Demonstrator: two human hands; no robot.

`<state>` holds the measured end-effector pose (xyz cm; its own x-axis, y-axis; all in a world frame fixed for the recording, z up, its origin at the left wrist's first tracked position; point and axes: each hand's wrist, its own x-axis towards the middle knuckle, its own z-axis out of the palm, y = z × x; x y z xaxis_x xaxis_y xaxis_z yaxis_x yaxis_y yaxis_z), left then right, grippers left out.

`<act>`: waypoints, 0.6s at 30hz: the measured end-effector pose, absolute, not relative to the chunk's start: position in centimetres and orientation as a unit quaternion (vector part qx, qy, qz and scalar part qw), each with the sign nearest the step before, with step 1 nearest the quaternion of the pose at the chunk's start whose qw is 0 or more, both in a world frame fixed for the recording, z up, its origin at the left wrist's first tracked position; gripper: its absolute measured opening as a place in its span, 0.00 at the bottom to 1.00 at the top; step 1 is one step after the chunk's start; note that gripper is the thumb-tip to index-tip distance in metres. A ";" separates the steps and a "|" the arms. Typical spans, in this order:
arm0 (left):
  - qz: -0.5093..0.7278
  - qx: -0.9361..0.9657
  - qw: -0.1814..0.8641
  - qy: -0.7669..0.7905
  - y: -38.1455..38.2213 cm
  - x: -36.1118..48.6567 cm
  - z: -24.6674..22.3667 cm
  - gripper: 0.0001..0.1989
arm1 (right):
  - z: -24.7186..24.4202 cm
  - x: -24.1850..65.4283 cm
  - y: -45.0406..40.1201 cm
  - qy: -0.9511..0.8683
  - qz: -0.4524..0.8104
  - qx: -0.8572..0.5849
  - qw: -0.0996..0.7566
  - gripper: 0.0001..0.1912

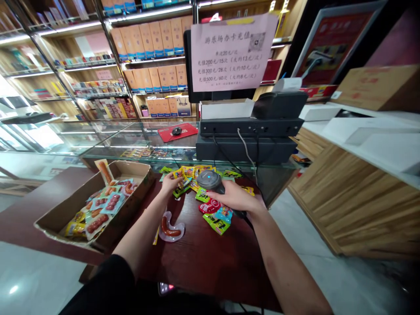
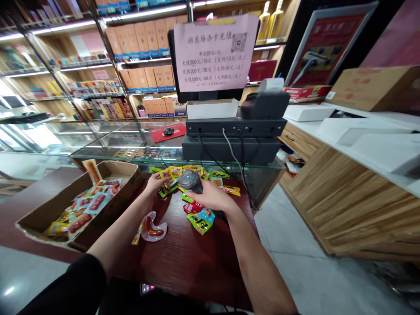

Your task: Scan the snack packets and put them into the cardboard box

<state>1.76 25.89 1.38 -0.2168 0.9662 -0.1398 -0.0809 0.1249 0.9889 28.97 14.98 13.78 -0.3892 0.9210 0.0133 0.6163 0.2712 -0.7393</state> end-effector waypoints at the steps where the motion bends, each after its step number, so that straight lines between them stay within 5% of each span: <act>1: 0.538 0.378 0.490 0.571 25.3 1.7 1.6 0.20 | 13.9 28.8 14.8 -0.763 0.336 -0.507 0.219 0.18; 18: 0.587 0.290 0.523 0.545 13.7 -2.8 3.5 0.20 | 10.5 22.4 12.5 -0.761 0.423 -0.472 0.137 0.17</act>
<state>-2.82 13.72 3.52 -0.2838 0.9311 -0.2292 -0.2986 0.1413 0.9439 22.43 12.47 10.49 -0.5166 0.8349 -0.1901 0.6024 0.1966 -0.7736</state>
